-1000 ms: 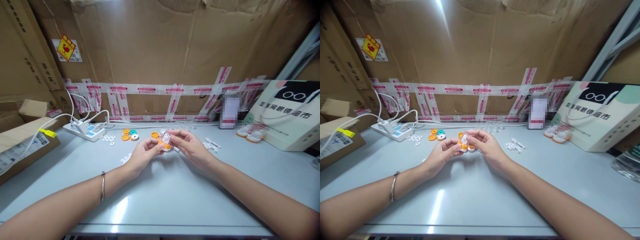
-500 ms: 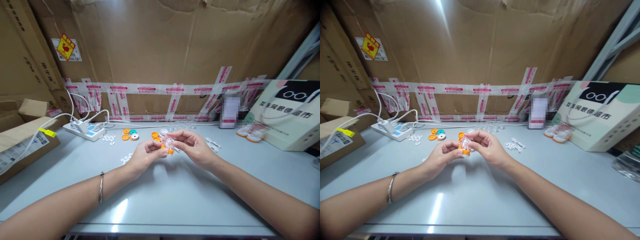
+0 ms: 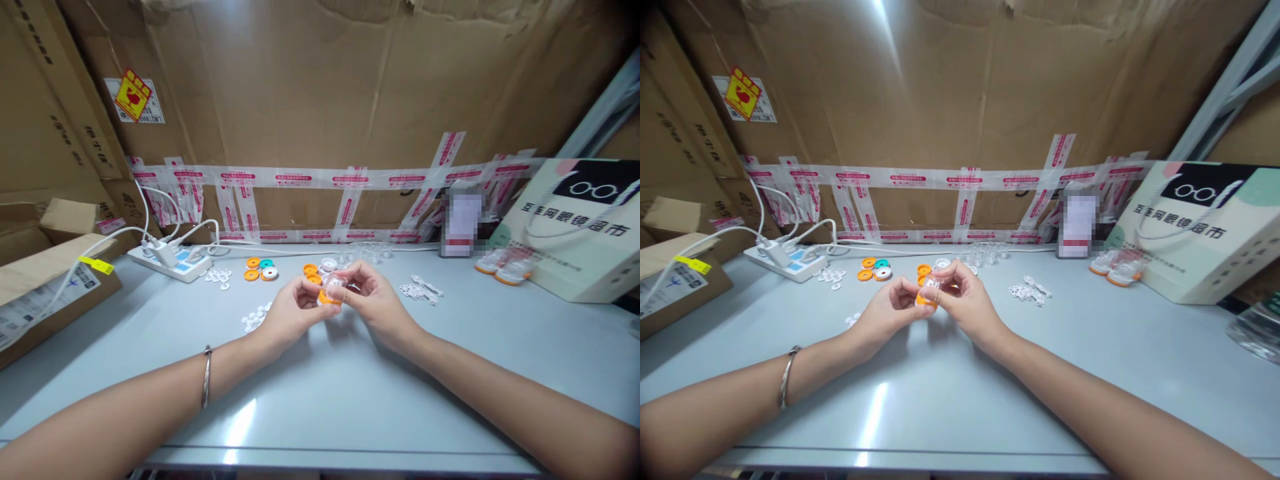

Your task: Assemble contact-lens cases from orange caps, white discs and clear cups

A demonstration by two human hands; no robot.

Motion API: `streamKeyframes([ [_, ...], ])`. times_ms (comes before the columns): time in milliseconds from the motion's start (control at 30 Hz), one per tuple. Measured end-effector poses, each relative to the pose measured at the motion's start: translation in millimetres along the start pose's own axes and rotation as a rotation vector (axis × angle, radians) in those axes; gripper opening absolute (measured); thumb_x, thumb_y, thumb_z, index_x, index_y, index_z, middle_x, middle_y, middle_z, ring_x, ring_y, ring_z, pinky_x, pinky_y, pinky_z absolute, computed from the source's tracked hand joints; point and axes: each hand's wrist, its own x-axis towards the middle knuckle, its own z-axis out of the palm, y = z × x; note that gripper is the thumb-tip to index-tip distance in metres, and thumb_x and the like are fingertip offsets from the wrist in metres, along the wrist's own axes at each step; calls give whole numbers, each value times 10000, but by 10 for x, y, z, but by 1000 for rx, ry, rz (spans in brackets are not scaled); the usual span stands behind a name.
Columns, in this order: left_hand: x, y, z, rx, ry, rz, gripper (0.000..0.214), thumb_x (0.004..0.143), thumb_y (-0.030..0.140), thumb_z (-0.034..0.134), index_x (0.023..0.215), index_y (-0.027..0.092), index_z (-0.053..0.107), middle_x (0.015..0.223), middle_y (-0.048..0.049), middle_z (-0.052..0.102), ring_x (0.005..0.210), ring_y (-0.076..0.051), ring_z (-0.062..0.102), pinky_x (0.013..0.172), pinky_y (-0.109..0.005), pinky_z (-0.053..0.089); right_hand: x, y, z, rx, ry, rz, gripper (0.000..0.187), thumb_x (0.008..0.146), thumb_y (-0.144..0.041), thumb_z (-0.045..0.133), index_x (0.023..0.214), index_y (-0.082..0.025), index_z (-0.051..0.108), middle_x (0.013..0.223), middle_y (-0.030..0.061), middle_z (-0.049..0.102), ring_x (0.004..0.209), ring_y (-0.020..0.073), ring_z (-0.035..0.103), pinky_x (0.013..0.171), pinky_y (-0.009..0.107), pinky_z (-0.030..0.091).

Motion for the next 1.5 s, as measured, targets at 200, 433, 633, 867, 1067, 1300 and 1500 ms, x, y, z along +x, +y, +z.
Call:
streamKeyframes([
  [200,48,-65,-78,206,105,157,344,623,256,729,785,172,438,760,19,556,731,-123,555,706,-272,433,-21,-12,3,-10,-154,35,329,684,-286,670,962,-251,497,940,13,590,885,157,599,802,349,481],
  [433,21,-118,-108,532,101,380,495,575,301,788,897,193,427,908,-19,511,839,-167,521,767,-314,438,-52,-53,32,-61,-127,8,316,689,-272,657,950,-244,481,898,12,600,837,156,613,753,338,504],
  [633,13,54,-167,721,111,524,478,676,394,711,1026,198,451,1064,-64,528,1001,-207,512,875,-357,415,344,-70,-655,-314,252,-79,400,627,-336,702,945,-232,482,878,26,589,844,192,595,787,368,458],
  [867,319,546,-838,1211,238,502,219,833,342,485,946,158,523,1001,-84,595,954,-205,557,787,-290,445,574,149,-1861,-969,699,92,326,650,-289,640,889,-218,429,782,63,520,709,213,494,672,359,371],
  [1067,491,703,-1632,1730,97,-40,188,718,165,493,853,137,621,894,-103,666,823,-235,609,701,-274,429,466,343,-2145,-1108,750,175,292,633,-203,619,850,-200,422,800,103,487,769,258,476,664,375,317],
  [1300,483,655,-1772,1752,-25,-128,258,638,87,464,801,161,650,797,-60,679,740,-183,603,630,-219,401,463,493,-2296,-1221,795,168,219,621,-127,558,785,-203,435,791,108,464,823,282,454,705,401,300],
  [1500,460,654,-1668,1718,-128,-137,144,620,131,546,719,168,645,735,-42,671,692,-171,593,581,-208,386,439,529,-2348,-1263,870,142,241,616,-114,545,820,-197,447,906,176,468,960,336,400,745,436,274],
])
